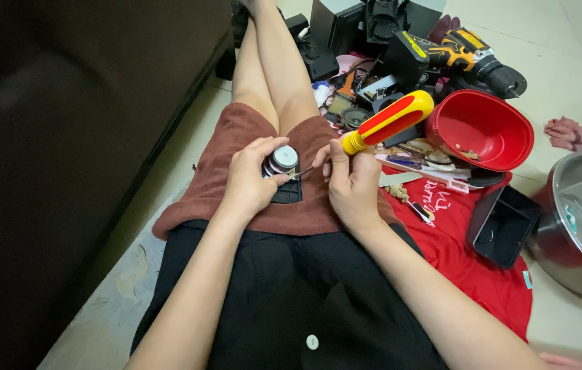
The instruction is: Using a screwdriver to pry a speaker driver out of its housing and then attempting to re-seat it.
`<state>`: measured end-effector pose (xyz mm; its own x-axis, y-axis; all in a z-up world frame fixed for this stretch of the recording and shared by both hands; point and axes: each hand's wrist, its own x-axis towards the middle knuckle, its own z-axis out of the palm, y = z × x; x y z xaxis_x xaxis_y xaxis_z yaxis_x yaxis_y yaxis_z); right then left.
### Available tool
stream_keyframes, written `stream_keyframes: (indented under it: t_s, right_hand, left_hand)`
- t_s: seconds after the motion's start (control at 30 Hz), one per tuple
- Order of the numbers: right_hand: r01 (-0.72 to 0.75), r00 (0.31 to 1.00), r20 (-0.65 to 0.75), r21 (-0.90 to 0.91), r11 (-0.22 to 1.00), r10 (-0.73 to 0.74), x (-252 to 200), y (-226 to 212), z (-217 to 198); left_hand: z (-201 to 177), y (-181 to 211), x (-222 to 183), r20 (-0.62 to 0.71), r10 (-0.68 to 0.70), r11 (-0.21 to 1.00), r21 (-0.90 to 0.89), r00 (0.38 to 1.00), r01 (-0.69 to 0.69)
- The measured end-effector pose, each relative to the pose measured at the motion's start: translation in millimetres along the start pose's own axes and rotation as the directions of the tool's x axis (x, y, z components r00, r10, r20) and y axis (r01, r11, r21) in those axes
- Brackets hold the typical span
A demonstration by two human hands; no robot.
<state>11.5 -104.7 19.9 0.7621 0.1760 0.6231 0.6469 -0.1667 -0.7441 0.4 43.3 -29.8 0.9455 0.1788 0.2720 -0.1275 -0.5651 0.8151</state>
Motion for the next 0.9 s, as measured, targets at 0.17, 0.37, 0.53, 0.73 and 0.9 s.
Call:
stream_keyframes:
  t_s: [0.17,0.37,0.53,0.73,0.9]
  right_hand:
    - [-0.008,1.0,0.002,0.003,1.0,0.008,-1.5,1.2,-0.7]
    - [0.018,1.0,-0.022,0.001,1.0,-0.018,-2.6,-0.6,0.0]
    - [0.031,0.999,-0.025,-0.002,1.0,-0.031,-2.9,-1.2,-1.5]
    - [0.038,0.999,-0.014,-0.001,0.999,-0.038,-2.6,-0.7,-0.5]
    - [0.019,1.0,-0.003,-0.022,1.0,-0.019,-2.9,-3.2,-0.2]
  left_hand:
    - [0.3,1.0,0.0,-0.001,-0.004,1.0,0.005,1.0,0.004]
    - [-0.8,2.8,-0.5,-0.007,0.013,1.0,-0.005,1.0,-0.013]
    - [-0.5,2.2,0.1,-0.007,0.011,1.0,-0.007,1.0,-0.011]
    - [-1.3,2.2,-0.4,-0.007,0.027,0.999,-0.018,1.0,-0.027]
    - [-1.0,1.8,-0.1,-0.005,0.014,1.0,-0.012,1.0,-0.014]
